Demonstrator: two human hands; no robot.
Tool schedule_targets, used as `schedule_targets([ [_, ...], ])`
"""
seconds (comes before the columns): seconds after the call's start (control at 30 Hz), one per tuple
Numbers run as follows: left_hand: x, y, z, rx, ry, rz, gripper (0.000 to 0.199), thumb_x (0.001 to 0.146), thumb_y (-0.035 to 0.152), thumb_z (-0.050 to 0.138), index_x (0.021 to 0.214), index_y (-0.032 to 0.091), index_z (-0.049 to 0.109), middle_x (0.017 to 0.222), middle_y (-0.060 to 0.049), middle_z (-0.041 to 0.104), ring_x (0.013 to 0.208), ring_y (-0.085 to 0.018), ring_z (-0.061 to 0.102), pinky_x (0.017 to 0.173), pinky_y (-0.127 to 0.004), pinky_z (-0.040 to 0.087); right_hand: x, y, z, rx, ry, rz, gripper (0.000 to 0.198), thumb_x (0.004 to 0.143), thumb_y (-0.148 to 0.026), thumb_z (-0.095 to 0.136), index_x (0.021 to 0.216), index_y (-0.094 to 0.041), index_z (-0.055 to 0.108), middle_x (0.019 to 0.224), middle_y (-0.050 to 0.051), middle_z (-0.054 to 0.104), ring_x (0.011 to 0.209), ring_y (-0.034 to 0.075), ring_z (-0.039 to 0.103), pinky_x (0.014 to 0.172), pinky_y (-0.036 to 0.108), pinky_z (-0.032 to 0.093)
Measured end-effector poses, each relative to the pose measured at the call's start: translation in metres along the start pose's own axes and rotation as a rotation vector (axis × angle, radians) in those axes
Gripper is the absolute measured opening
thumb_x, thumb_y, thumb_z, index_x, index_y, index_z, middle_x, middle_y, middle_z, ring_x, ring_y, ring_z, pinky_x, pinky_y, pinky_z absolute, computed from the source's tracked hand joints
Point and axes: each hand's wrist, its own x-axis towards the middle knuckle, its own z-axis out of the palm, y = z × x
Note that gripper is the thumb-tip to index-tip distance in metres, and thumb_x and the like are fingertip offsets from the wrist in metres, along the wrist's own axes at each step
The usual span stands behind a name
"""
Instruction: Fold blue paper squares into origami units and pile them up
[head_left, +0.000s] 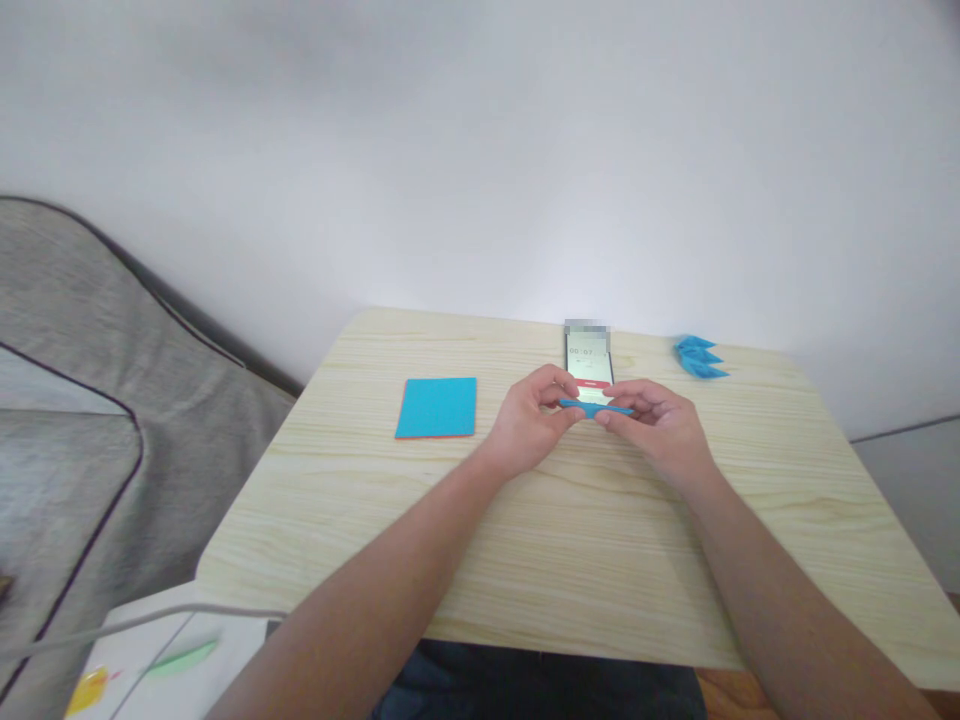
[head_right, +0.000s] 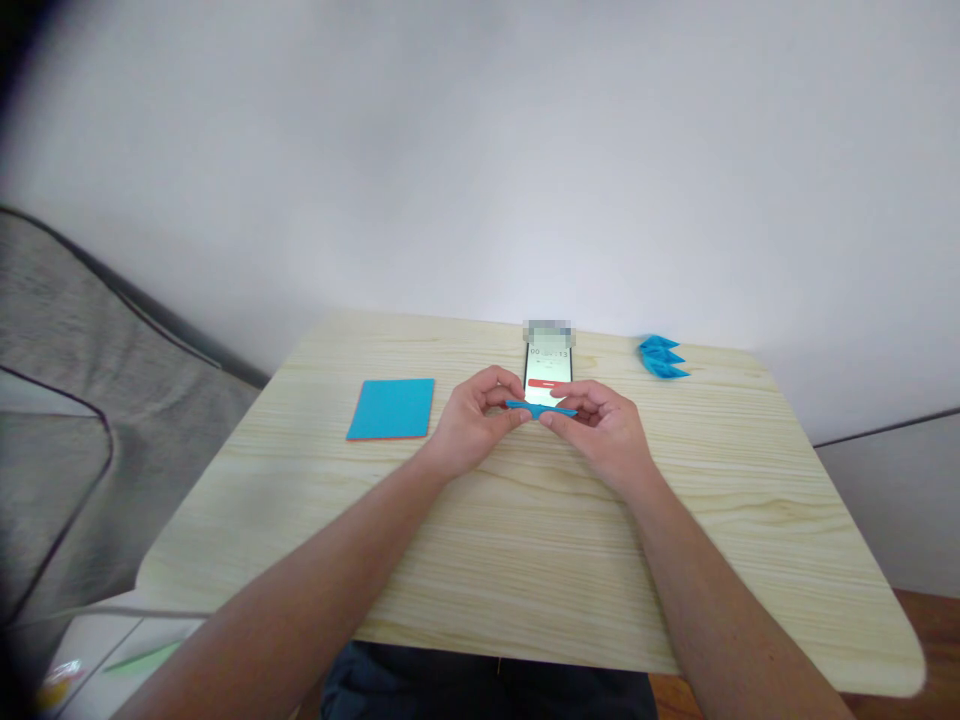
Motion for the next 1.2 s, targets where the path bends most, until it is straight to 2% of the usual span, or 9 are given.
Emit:
schedule_targets([
  [0.17,0.0008,-0.0011,-0.0018,0.017,-0.004,-0.005,0.018,0.078,0.019,0.076,0.088,0.018,0.061,0.087,0.001,0.067,0.079,-0.012,0.064,0.075,-0.024,0.046,-0.0009,-0.0031,-0.0029,-0.146,-0.073,0.022,0.024,0.080,-0.045,0.082,0.081,-0.022,0.080,0.070,0.002,0.074,0.061,0.015,0.062,0.056,0.027,0.044],
  [0.3,0.0011,-0.0005,-0.0015,0.050,0.043,0.013,0.016,0.078,0.017,0.075,0.087,0.018,0.062,0.088,0.000,0.068,0.083,-0.013,0.066,0.078,-0.025,0.046,-0.0007,-0.0026,-0.0062,-0.182,-0.056,-0.029,0.021,0.084,-0.044,0.079,0.083,-0.023,0.081,0.076,0.003,0.078,0.069,0.017,0.068,0.065,0.029,0.050],
  [0.43,0.0011,-0.0004,-0.0002,0.052,0.082,0.015,0.014,0.078,0.019,0.077,0.086,0.017,0.065,0.089,-0.001,0.072,0.086,-0.015,0.070,0.080,-0.026,0.049,0.0001,-0.0009,-0.0069,-0.185,-0.026,-0.020,0.019,0.084,-0.043,0.079,0.086,-0.024,0.082,0.076,0.002,0.078,0.070,0.018,0.070,0.067,0.030,0.053],
  [0.73,0.0008,-0.0014,0.0015,-0.076,0.099,-0.100,0.021,0.074,0.032,0.084,0.085,0.016,0.076,0.086,-0.007,0.080,0.080,-0.020,0.074,0.076,-0.032,0.056,0.0010,-0.0020,-0.0045,-0.153,0.048,-0.047,0.016,0.082,-0.039,0.080,0.086,-0.024,0.081,0.074,0.001,0.077,0.069,0.017,0.070,0.068,0.030,0.055],
  [0.87,0.0001,0.0005,0.0015,-0.103,0.086,-0.100,0.026,0.071,0.036,0.087,0.084,0.015,0.077,0.082,-0.007,0.080,0.077,-0.021,0.075,0.073,-0.032,0.058,0.0003,-0.0025,-0.0018,-0.092,0.004,-0.014,0.021,0.081,-0.042,0.082,0.091,-0.024,0.081,0.078,0.002,0.078,0.072,0.018,0.071,0.068,0.030,0.055],
  [1.03,-0.0011,0.0017,0.0013,-0.108,0.065,-0.113,0.029,0.072,0.038,0.087,0.087,0.014,0.078,0.082,-0.008,0.080,0.076,-0.021,0.075,0.072,-0.032,0.059,-0.0004,-0.0034,-0.0022,-0.156,-0.066,-0.011,0.023,0.085,-0.045,0.078,0.083,-0.022,0.080,0.076,0.002,0.077,0.070,0.017,0.069,0.065,0.029,0.052],
  [1.2,0.0002,0.0010,0.0000,-0.186,0.040,-0.071,0.031,0.074,0.036,0.087,0.096,0.016,0.080,0.098,-0.010,0.082,0.089,-0.023,0.077,0.085,-0.035,0.060,0.0016,-0.0037,-0.0050,-0.093,-0.070,0.017,0.026,0.085,-0.048,0.078,0.082,-0.022,0.079,0.075,0.002,0.076,0.070,0.017,0.068,0.068,0.029,0.051],
])
